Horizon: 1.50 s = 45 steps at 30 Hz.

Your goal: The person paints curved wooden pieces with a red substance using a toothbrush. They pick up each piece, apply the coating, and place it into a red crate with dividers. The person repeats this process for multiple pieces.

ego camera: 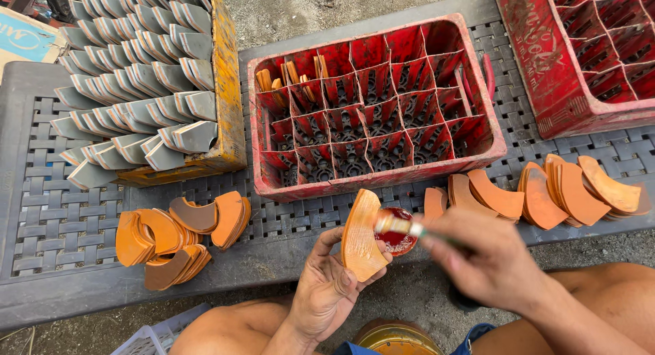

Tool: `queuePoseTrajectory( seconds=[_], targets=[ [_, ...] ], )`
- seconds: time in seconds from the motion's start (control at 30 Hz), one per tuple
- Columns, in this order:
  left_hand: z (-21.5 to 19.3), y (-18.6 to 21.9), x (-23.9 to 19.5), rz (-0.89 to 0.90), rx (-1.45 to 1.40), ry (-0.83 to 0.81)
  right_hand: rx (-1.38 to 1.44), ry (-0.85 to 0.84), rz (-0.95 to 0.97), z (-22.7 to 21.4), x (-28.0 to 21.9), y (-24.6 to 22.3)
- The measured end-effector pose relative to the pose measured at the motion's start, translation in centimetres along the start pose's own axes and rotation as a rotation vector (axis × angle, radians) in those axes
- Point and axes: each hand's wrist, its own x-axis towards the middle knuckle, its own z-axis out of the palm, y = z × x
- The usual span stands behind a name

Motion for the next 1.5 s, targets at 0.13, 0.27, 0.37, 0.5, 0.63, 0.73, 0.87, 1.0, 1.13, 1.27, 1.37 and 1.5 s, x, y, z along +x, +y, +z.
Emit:
queuePoseTrajectory(
  seconds=[0.13,0.27,0.37,0.5,0.63,0.73,0.87,1.0,1.13,1.27,1.37,1.5],
  targets=[
    [0.0,-0.2,-0.3,-0.007,-0.025,-0.054,-0.008,-0.048,0.012,0.2,0.4,-0.2],
    [0.6,0.1,0.0,0.005,0.053,-0.021,-0.185,0.184,0.039,-0.8,1.3,0.8],
    [1.6,0.8,0.6,0.124,0.451,0.023,-0.185,0.214,0.064,-1.9,0.7,0.8],
    [2.9,1.6,1.2,0.445,1.475,0.170,-0.236,0.161,-0.073,-2.5,-0.3,0.6],
    [4.2,1.9,1.4,0.649,1.759,0.104,-0.395,0.074,-0.101,-1.5,-0.4,0.2],
    [4.7,1.6,1.7,0.646,1.768,0.203,-0.446,-0.044,0.004,-0.1,-0.9,-0.5],
    [4.9,1.7,2.0,0.637,1.758,0.244,-0.272,-0.159,0.041,-0.2,-0.5,-0.4],
    [5.1,1.6,2.0,0.635,1.764,0.238,-0.354,-0.016,0.154,-1.4,-0.7,0.2],
    [5.5,1.8,2.1,0.591,1.750,0.238,-0.291,-0.033,-0.030,-1.1,-0.5,0.0],
    [5.5,1.9,2.1,0.654,1.762,0.200,-0.303,-0.064,-0.057,-0.7,-0.4,0.0],
    [5.5,1.8,1.9,0.689,1.762,0.178,-0.444,0.043,0.122,-1.9,0.1,0.3],
    [5.6,2.0,1.9,0.655,1.762,0.183,-0.330,0.032,-0.036,-2.1,0.2,-0.2]
  ],
)
